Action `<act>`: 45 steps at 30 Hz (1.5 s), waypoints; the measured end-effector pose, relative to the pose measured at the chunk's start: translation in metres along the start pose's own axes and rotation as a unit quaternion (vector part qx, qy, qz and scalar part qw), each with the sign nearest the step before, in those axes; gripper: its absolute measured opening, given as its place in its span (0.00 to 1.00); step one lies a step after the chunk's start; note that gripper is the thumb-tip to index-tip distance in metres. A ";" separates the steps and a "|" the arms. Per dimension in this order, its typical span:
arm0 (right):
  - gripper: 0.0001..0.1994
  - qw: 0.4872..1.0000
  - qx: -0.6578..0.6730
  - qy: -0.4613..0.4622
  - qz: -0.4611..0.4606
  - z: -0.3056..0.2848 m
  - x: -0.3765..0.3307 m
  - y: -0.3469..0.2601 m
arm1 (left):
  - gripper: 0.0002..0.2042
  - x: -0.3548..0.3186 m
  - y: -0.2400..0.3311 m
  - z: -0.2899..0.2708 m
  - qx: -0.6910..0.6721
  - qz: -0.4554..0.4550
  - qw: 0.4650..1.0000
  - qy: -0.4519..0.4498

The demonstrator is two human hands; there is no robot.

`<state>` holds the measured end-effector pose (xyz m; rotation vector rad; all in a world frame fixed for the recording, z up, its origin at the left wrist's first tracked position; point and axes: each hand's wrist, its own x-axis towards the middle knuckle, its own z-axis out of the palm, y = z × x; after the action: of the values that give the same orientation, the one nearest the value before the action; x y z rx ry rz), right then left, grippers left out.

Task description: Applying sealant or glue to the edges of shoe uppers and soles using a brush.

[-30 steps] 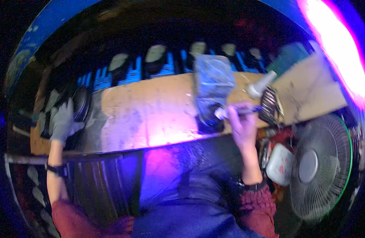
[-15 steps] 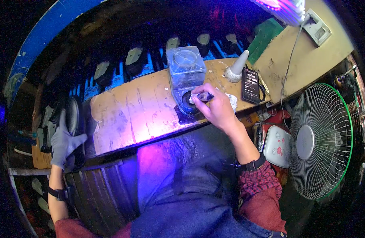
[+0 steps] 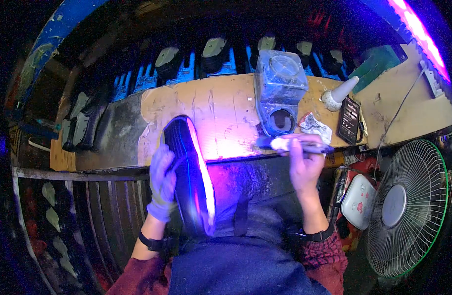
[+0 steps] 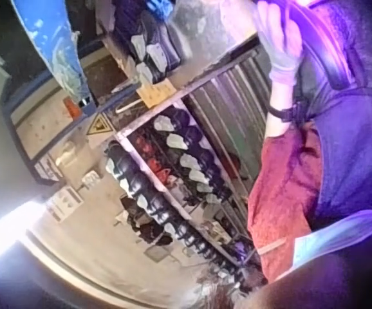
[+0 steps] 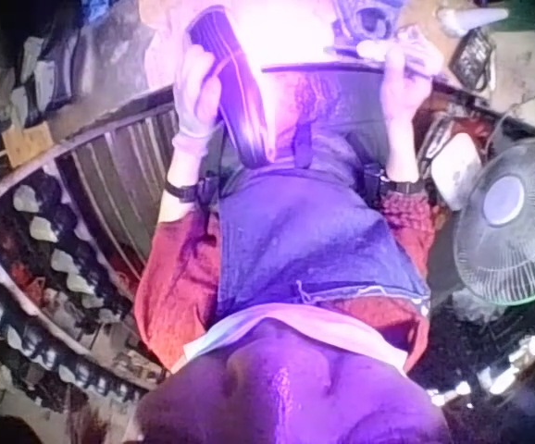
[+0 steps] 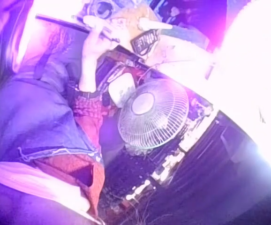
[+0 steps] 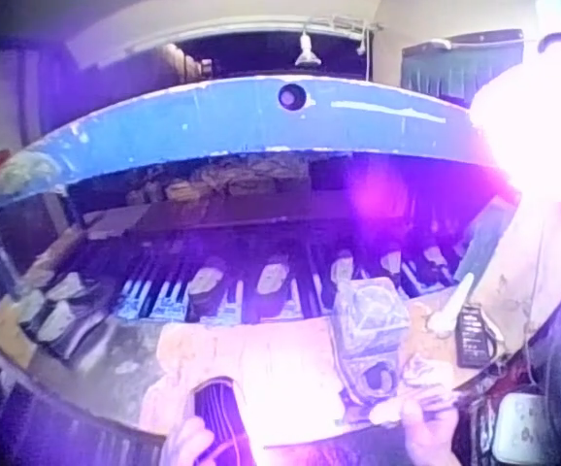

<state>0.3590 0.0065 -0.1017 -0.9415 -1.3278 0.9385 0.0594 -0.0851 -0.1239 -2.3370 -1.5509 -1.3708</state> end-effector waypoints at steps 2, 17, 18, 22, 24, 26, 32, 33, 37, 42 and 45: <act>0.03 0.991 0.089 -0.056 0.083 0.032 0.007 -0.010 | 0.24 -0.012 0.010 -0.007 -0.006 -0.051 0.998 -0.019; 0.14 0.979 -0.140 -0.133 0.063 0.146 0.057 -0.001 | 0.25 -0.030 0.013 -0.008 -0.035 -0.029 0.998 -0.036; 0.14 0.979 -0.142 -0.132 0.065 0.151 0.066 0.008 | 0.25 -0.030 0.012 -0.006 -0.038 -0.030 0.998 -0.037; 0.14 0.978 -0.116 -0.124 0.124 0.162 0.081 0.017 | 0.25 -0.034 0.011 -0.004 -0.040 -0.032 0.998 -0.027; 0.14 0.972 -0.110 -0.162 0.131 0.157 0.074 0.004 | 0.26 -0.036 0.010 -0.003 -0.037 -0.031 0.999 -0.018; 0.12 0.971 -0.101 -0.182 0.121 0.148 0.062 -0.002 | 0.26 -0.037 0.009 -0.004 -0.038 -0.035 0.998 -0.024; 0.07 0.955 -0.088 -0.250 0.133 0.116 0.029 -0.015 | 0.26 -0.035 0.013 -0.005 -0.012 -0.040 0.999 -0.035; 0.07 0.956 -0.071 -0.249 0.140 0.110 0.026 -0.014 | 0.25 -0.034 0.014 -0.003 -0.014 -0.044 0.999 -0.020; 0.08 0.958 0.028 -0.220 0.180 0.092 0.009 -0.046 | 0.23 -0.023 0.021 -0.002 -0.013 -0.054 0.998 -0.010; 0.08 0.966 0.021 -0.216 0.144 0.075 -0.006 -0.076 | 0.21 -0.018 0.023 0.000 -0.009 -0.060 0.998 -0.010; 0.08 0.965 0.029 -0.228 0.129 0.071 -0.011 -0.098 | 0.20 -0.016 0.016 0.002 -0.012 -0.083 0.996 -0.001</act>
<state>0.2890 -0.0367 -0.0125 -0.8975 -1.5730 1.4521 0.0710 -0.1044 -0.1290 -2.2680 -1.7748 -1.4255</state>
